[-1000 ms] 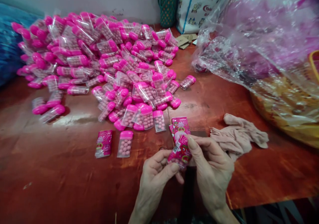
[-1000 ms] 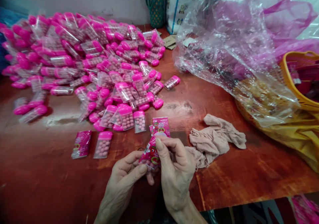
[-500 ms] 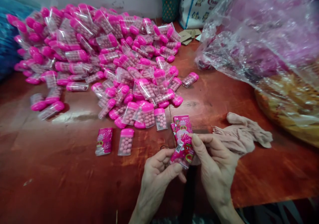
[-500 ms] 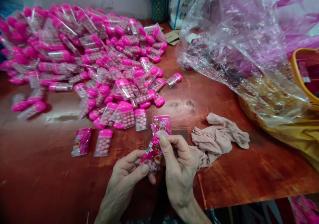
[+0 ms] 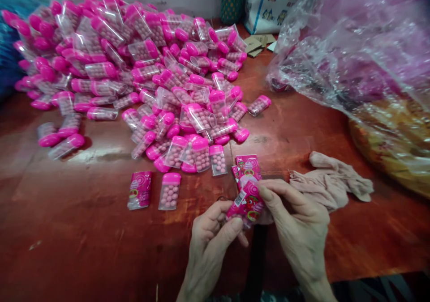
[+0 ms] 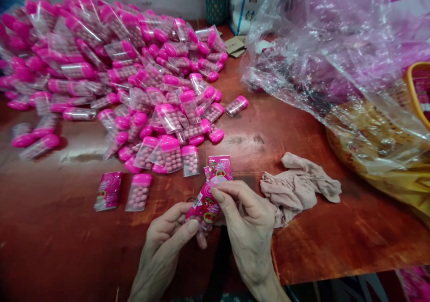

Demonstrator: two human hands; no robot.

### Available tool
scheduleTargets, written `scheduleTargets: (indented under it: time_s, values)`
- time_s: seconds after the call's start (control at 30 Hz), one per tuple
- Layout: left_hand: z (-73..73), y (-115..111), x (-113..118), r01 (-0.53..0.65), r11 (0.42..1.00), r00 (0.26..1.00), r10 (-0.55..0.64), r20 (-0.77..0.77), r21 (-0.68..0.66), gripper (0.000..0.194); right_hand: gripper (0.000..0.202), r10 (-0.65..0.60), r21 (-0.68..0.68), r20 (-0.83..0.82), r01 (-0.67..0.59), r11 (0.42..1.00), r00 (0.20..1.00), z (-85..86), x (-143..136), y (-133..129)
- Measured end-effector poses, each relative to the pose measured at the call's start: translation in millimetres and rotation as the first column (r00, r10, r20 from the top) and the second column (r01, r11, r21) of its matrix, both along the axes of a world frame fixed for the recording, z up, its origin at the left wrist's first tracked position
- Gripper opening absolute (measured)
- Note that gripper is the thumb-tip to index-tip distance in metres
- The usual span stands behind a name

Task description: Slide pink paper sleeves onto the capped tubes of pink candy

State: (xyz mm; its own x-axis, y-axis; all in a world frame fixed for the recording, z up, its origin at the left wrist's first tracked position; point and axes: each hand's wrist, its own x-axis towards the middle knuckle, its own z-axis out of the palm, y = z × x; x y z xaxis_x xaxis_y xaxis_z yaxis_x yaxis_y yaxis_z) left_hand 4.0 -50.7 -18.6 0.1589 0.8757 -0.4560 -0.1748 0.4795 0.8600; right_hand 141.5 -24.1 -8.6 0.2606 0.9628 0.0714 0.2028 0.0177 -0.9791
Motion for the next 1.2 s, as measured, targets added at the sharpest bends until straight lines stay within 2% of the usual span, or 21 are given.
scheduleTargets:
  time_s: [0.13, 0.4, 0.57, 0.63, 0.7, 0.77, 0.87, 0.97, 1.07, 1.13, 1.2]
  values:
    - [2.2, 0.1, 0.2, 0.019, 0.999, 1.0, -0.019, -0.023, 0.028, 0.015, 0.012, -0.069, 0.093, 0.063, 0.063, 0.994, 0.996, -1.9, -2.9, -0.3]
    - [4.1, 2.6, 0.5, 0.014, 0.999, 0.999, -0.012, -0.048, 0.037, 0.015, 0.012, -0.095, 0.144, 0.141, 0.075, 0.987, 0.985, -1.3, -4.9, -3.1]
    - [1.3, 1.2, 1.1, -0.018, 0.998, 0.999, 0.019, -0.033, 0.053, 0.014, 0.007, -0.092, 0.106, 0.129, 0.078, 0.991, 0.987, -2.7, -6.0, -3.1]
    - [-1.3, 0.1, 1.4, -0.035, 0.999, 0.999, 0.036, -0.008, 0.038, 0.012, 0.004, -0.14, 0.062, 0.107, 0.134, 0.989, 0.984, -3.1, -7.0, -4.5]
    - [-3.6, -0.7, 0.2, -0.065, 0.998, 0.996, 0.065, 0.056, 0.008, 0.011, 0.01, -0.208, 0.012, 0.071, 0.207, 0.978, 0.976, -3.1, -7.8, -6.1]
    - [-3.7, -1.4, -3.9, -0.137, 0.99, 0.981, 0.14, 0.132, -0.03, 0.01, 0.015, -0.26, -0.005, 0.045, 0.261, 0.965, 0.964, -3.2, -7.9, -7.2]
    - [1.8, -3.5, -16.7, -0.298, 0.953, 0.94, 0.303, 0.156, -0.055, 0.012, 0.015, -0.28, 0.021, 0.047, 0.279, 0.96, 0.959, -5.2, -7.4, -8.4]
    - [11.2, -10.2, -35.4, -0.423, 0.905, 0.903, 0.425, 0.069, -0.041, 0.015, 0.012, -0.227, 0.027, 0.027, 0.226, 0.974, 0.974, -8.3, -7.8, -9.9]
    - [17.9, -24.8, -59.0, -0.499, 0.864, 0.866, 0.496, -0.057, -0.068, 0.017, 0.012, -0.133, 0.033, 0.026, 0.133, 0.991, 0.991, -9.7, -10.7, -11.6]
    - [18.6, -38.4, -77.5, -0.584, 0.809, 0.809, 0.576, -0.117, -0.062, 0.021, 0.012, -0.082, 0.03, 0.028, 0.082, 0.996, 0.996, -10.0, -13.8, -12.6]
    - [16.4, -52.4, -96.3, -0.706, 0.708, 0.697, 0.691, -0.192, -0.015, 0.023, 0.014, -0.04, 0.018, 0.011, 0.039, 0.999, 0.999, -10.8, -17.6, -13.5]
